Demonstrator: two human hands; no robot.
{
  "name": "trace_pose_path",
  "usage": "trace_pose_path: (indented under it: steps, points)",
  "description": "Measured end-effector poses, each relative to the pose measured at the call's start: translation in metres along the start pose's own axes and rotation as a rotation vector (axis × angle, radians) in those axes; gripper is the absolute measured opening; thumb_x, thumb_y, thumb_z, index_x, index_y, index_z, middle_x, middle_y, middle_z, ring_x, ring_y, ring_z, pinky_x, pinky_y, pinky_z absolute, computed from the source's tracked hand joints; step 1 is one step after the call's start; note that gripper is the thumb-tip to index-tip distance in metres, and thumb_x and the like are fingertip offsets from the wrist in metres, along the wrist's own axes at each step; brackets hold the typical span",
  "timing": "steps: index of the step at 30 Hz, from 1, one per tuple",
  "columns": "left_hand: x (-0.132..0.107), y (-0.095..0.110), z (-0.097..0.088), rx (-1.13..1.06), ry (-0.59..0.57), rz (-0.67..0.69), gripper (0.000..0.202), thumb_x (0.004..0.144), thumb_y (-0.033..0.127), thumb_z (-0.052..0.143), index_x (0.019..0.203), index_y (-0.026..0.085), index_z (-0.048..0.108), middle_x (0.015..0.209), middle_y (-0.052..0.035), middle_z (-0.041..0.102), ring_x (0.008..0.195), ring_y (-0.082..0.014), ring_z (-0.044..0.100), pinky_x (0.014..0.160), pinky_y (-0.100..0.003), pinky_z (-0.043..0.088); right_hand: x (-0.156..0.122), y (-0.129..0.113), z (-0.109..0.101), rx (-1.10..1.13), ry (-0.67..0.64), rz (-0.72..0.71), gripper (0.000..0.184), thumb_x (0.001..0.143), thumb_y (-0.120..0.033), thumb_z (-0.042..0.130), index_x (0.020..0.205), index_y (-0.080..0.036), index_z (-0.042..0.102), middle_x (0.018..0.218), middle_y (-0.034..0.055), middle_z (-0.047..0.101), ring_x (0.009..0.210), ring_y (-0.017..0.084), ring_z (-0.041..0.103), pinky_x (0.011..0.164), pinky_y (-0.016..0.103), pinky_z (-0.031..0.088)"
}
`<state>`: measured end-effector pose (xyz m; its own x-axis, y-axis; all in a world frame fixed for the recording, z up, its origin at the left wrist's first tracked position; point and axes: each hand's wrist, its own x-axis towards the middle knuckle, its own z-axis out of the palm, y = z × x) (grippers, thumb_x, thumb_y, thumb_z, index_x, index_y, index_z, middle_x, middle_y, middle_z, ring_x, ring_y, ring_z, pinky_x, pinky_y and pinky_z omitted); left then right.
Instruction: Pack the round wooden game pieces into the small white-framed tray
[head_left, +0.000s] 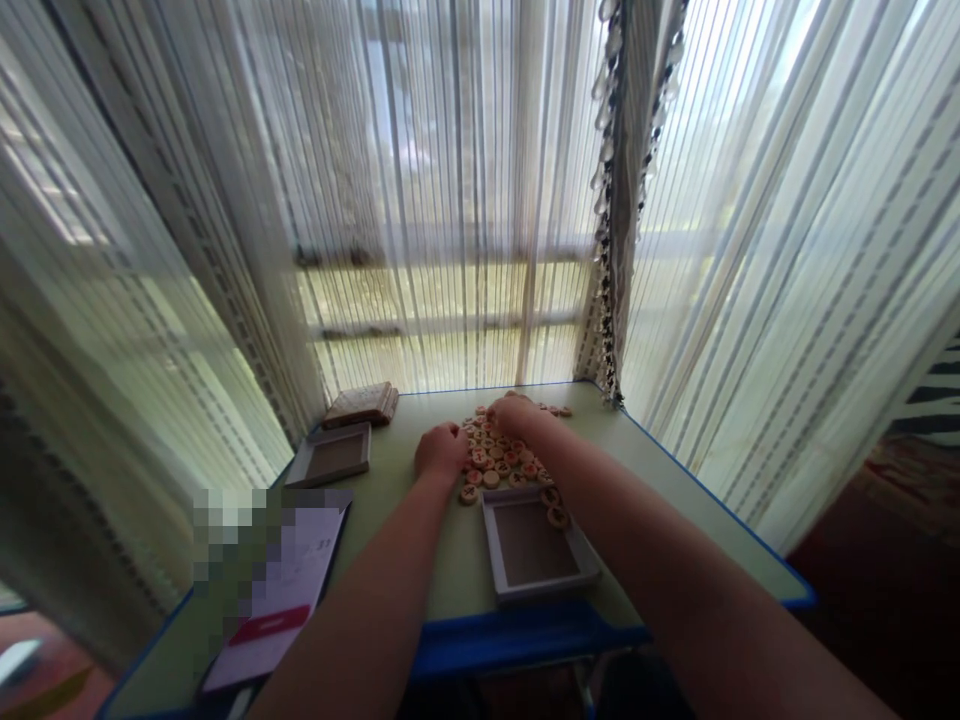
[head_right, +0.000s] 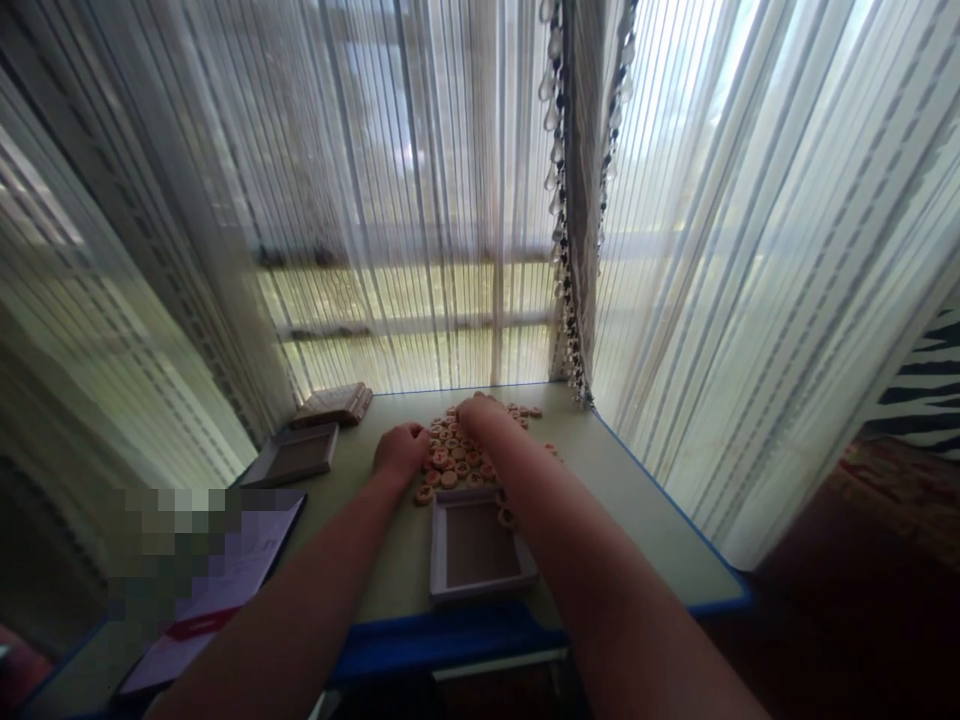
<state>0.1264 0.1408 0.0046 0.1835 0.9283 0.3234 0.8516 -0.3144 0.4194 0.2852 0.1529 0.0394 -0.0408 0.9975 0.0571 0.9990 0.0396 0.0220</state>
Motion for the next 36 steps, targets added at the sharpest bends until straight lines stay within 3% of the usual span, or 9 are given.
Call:
trace_pose_path:
  steps: [8, 11, 14, 17, 20, 24, 27, 32, 36]
  points:
    - [-0.001, 0.007, -0.003, 0.013, -0.012, 0.014, 0.031, 0.077, 0.036, 0.040, 0.083, 0.021, 0.067, 0.084, -0.0102, 0.067, 0.077, -0.0221, 0.061, 0.062, -0.029, 0.041, 0.010, -0.003, 0.004, 0.054, 0.074, 0.004, 0.019, 0.067, -0.022, 0.060, 0.083, -0.015, 0.067, 0.084, 0.0114, 0.066, 0.082, 0.023, 0.059, 0.072, 0.029, 0.043]
    - [-0.001, 0.008, -0.005, 0.002, 0.012, 0.052, 0.030, 0.078, 0.036, 0.041, 0.084, 0.022, 0.066, 0.084, -0.0086, 0.067, 0.078, -0.0208, 0.060, 0.064, -0.028, 0.042, 0.001, 0.000, -0.001, 0.097, 0.164, -0.003, 0.027, 0.070, -0.022, 0.056, 0.095, -0.015, 0.063, 0.090, 0.0088, 0.065, 0.082, 0.019, 0.059, 0.071, 0.026, 0.043]
    - [-0.001, 0.009, -0.006, -0.045, 0.054, 0.172, 0.029, 0.079, 0.037, 0.041, 0.088, 0.023, 0.065, 0.087, -0.0058, 0.066, 0.078, -0.0178, 0.059, 0.067, -0.027, 0.042, -0.021, 0.007, -0.009, 0.175, 0.285, -0.038, 0.030, 0.071, -0.021, 0.054, 0.100, -0.016, 0.060, 0.094, 0.0067, 0.063, 0.080, 0.014, 0.057, 0.070, 0.022, 0.042]
    - [-0.003, 0.013, -0.005, -0.070, 0.061, 0.330, 0.027, 0.079, 0.034, 0.041, 0.089, 0.023, 0.064, 0.087, -0.0038, 0.066, 0.080, -0.0160, 0.058, 0.070, -0.025, 0.041, -0.055, 0.016, -0.011, 0.399, 0.397, -0.096, 0.023, 0.064, -0.022, 0.060, 0.086, -0.015, 0.066, 0.080, 0.0046, 0.063, 0.066, 0.012, 0.055, 0.063, 0.022, 0.042]
    - [-0.008, 0.020, -0.007, -0.062, 0.036, 0.452, 0.027, 0.079, 0.032, 0.041, 0.088, 0.022, 0.065, 0.085, -0.0035, 0.066, 0.081, -0.0158, 0.057, 0.074, -0.025, 0.041, -0.095, 0.023, -0.006, 0.729, 0.380, -0.050, 0.020, 0.063, -0.027, 0.063, 0.079, -0.014, 0.067, 0.066, 0.0017, 0.061, 0.059, 0.010, 0.053, 0.054, 0.021, 0.042]
    - [-0.020, 0.030, -0.015, -0.067, -0.033, 0.614, 0.026, 0.079, 0.031, 0.041, 0.084, 0.021, 0.065, 0.083, -0.0030, 0.065, 0.080, -0.0153, 0.057, 0.075, -0.025, 0.041, -0.135, 0.021, 0.006, 1.228, 0.335, 0.030, 0.030, 0.062, -0.033, 0.065, 0.086, -0.013, 0.064, 0.064, 0.0015, 0.061, 0.052, 0.009, 0.053, 0.047, 0.021, 0.043]
    - [-0.029, 0.031, -0.022, -0.085, -0.026, 0.639, 0.027, 0.079, 0.032, 0.041, 0.085, 0.020, 0.065, 0.085, -0.0032, 0.065, 0.084, -0.0157, 0.056, 0.079, -0.025, 0.040, -0.145, 0.018, 0.012, 1.464, 0.366, 0.047, 0.033, 0.060, -0.028, 0.067, 0.089, -0.014, 0.063, 0.067, 0.0012, 0.062, 0.055, 0.010, 0.057, 0.052, 0.023, 0.047]
    - [-0.040, 0.027, -0.025, -0.098, 0.016, 0.593, 0.028, 0.078, 0.032, 0.042, 0.087, 0.019, 0.066, 0.088, -0.0033, 0.066, 0.086, -0.0159, 0.057, 0.079, -0.024, 0.040, -0.144, 0.021, 0.015, 1.578, 0.370, 0.073, 0.035, 0.054, -0.015, 0.069, 0.088, -0.015, 0.061, 0.073, 0.0008, 0.063, 0.064, 0.012, 0.060, 0.062, 0.026, 0.051]
    - [-0.048, 0.029, -0.023, -0.090, 0.020, 0.591, 0.029, 0.076, 0.033, 0.044, 0.083, 0.018, 0.066, 0.083, -0.0040, 0.066, 0.081, -0.0159, 0.057, 0.076, -0.025, 0.041, -0.145, 0.024, 0.017, 1.478, 0.388, 0.019, 0.036, 0.053, -0.019, 0.071, 0.086, -0.014, 0.059, 0.072, 0.0001, 0.061, 0.060, 0.010, 0.057, 0.058, 0.026, 0.050]
